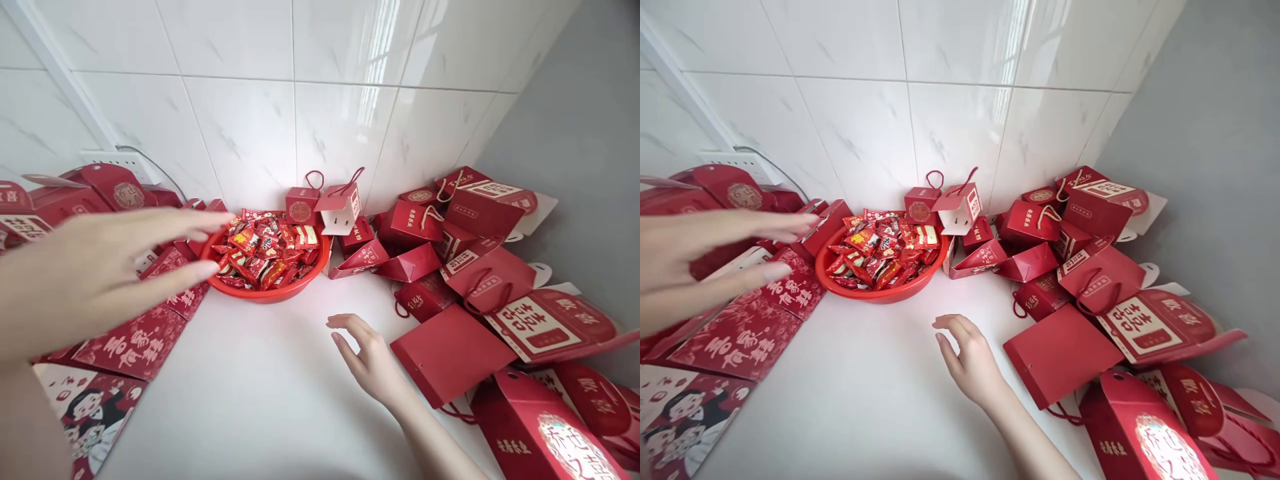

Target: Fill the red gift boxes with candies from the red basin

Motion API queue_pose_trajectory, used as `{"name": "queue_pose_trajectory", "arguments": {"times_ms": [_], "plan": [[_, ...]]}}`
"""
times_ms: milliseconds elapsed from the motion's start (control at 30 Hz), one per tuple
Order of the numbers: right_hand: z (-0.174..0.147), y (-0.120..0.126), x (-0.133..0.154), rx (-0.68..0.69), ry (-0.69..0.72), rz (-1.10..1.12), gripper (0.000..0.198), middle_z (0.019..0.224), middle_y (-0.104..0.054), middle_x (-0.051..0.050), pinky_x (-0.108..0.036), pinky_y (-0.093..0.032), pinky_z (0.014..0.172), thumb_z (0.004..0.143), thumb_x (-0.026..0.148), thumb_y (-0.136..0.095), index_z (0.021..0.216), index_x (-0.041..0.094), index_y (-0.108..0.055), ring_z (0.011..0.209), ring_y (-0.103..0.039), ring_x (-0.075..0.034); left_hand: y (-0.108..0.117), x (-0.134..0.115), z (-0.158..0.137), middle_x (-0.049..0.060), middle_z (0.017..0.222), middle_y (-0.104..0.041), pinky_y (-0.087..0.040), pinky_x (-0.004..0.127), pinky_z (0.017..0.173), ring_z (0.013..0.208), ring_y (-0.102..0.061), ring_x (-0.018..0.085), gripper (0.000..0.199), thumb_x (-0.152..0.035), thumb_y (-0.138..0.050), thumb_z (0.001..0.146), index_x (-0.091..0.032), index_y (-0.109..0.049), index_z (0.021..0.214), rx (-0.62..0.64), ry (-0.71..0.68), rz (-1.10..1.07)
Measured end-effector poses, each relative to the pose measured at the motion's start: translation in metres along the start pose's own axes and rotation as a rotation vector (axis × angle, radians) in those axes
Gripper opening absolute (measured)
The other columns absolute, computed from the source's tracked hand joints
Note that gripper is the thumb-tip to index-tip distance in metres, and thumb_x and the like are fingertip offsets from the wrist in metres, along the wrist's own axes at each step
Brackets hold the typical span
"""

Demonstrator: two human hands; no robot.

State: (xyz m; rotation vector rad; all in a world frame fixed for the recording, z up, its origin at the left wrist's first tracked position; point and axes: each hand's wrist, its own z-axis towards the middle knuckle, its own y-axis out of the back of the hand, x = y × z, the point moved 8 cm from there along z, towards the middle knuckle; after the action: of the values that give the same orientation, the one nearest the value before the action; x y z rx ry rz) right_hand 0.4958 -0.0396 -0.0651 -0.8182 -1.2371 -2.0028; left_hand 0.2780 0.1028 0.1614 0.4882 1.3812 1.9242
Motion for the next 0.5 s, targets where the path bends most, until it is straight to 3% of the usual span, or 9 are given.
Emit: {"name": "queue_pose_trajectory", "arguments": {"times_ms": [100, 267, 400, 500], "plan": [[0.007, 0.001, 0.007, 0.005, 0.043, -0.033, 0.02, 0.117, -0.064, -0.009, -0.04, -0.049, 0.098, 0.098, 0.024, -0.046, 0.112, 0.023, -0.061, 0.111, -0.061, -0.022, -0.026, -0.018, -0.01, -0.011, 0.126, -0.065, -0.048, 0.048, 0.1, 0.114, -0.064, 0.03, 0.06, -0.068, -0.05, 0.083, -0.043, -0.053, 0.137, 0.047, -0.114, -0.039], [0.033, 0.001, 0.009, -0.014, 0.058, -0.279, 0.024, 0.132, -0.056, -0.013, -0.049, -0.047, 0.099, 0.096, 0.024, -0.048, 0.116, 0.023, -0.061, 0.12, -0.055, -0.028, -0.073, 0.002, -0.01, -0.003, 0.125, -0.068, -0.055, 0.044, 0.092, 0.112, -0.066, 0.031, 0.056, -0.056, -0.06, 0.085, -0.042, -0.051, 0.139, 0.157, -0.065, -0.178], [0.075, 0.008, -0.003, -0.167, -0.08, -0.569, 0.031, 0.141, -0.049, -0.022, -0.059, -0.042, 0.098, 0.092, 0.02, -0.051, 0.121, 0.015, -0.062, 0.13, -0.044, -0.039, -0.094, 0.0, -0.009, 0.002, 0.131, -0.064, -0.054, 0.039, 0.097, 0.119, -0.062, 0.029, 0.055, -0.053, -0.059, 0.088, -0.035, -0.053, 0.139, 0.182, -0.045, -0.274], [0.112, 0.016, -0.02, -0.28, -0.236, -0.625, 0.037, 0.149, -0.04, -0.025, -0.059, -0.035, 0.105, 0.091, 0.022, -0.054, 0.126, 0.01, -0.06, 0.139, -0.034, -0.04, -0.106, -0.012, -0.012, 0.0, 0.139, -0.058, -0.048, 0.036, 0.106, 0.124, -0.059, 0.024, 0.053, -0.053, -0.056, 0.09, -0.034, -0.052, 0.139, 0.249, -0.046, -0.347]]}}
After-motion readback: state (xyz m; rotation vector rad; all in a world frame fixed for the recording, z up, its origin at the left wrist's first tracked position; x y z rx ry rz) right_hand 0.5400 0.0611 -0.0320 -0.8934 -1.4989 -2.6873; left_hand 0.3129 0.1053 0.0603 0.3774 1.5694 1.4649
